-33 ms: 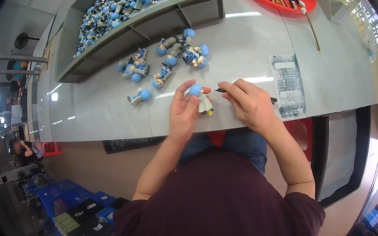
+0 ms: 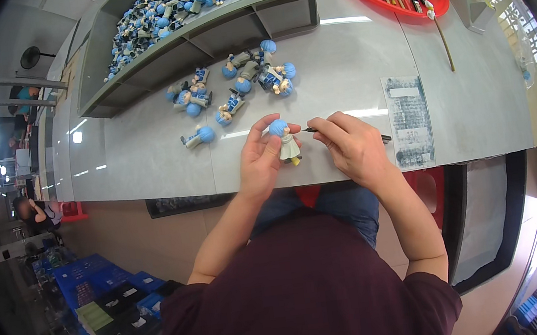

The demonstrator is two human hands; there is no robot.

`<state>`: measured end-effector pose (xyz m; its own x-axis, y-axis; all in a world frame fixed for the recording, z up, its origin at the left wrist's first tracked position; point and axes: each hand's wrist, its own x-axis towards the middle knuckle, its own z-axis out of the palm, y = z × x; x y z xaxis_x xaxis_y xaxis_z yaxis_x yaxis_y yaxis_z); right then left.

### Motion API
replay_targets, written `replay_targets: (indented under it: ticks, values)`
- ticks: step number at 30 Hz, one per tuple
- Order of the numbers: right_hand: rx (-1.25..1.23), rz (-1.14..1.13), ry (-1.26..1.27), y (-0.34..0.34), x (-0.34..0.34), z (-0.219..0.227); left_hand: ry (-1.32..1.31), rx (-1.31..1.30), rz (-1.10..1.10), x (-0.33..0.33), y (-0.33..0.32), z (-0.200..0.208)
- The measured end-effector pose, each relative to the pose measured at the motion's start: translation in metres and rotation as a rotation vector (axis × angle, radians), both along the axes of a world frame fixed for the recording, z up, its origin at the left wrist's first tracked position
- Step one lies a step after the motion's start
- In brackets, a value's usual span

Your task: The person assembles and cleans small toy figurines at a factory workstation, using a brush, tweezers, and an adhesive applicator to manipulate parts from a bin into a red tray.

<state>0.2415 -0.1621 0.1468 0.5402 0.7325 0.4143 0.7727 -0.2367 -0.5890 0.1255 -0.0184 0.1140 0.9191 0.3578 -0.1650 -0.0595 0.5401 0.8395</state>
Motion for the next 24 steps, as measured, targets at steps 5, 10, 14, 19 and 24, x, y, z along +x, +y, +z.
replay_targets:
  ticks: [5,10,14,19,24]
  values:
    - [0.092,0.207,-0.089,0.01,0.007,0.004,0.04,-0.048,-0.053,0.0,0.004,-0.001]
    - [0.063,0.283,-0.215,0.013,0.012,0.004,0.071,-0.047,-0.126,0.0,0.007,-0.002]
    - [0.08,0.288,-0.243,0.013,0.015,0.001,0.085,-0.085,-0.132,0.001,0.008,0.001]
    - [0.09,0.309,-0.261,0.014,0.016,0.0,0.092,-0.103,-0.193,0.0,0.01,0.002]
    - [0.096,0.326,-0.288,0.014,0.017,0.001,0.101,-0.093,-0.209,0.002,0.011,0.001]
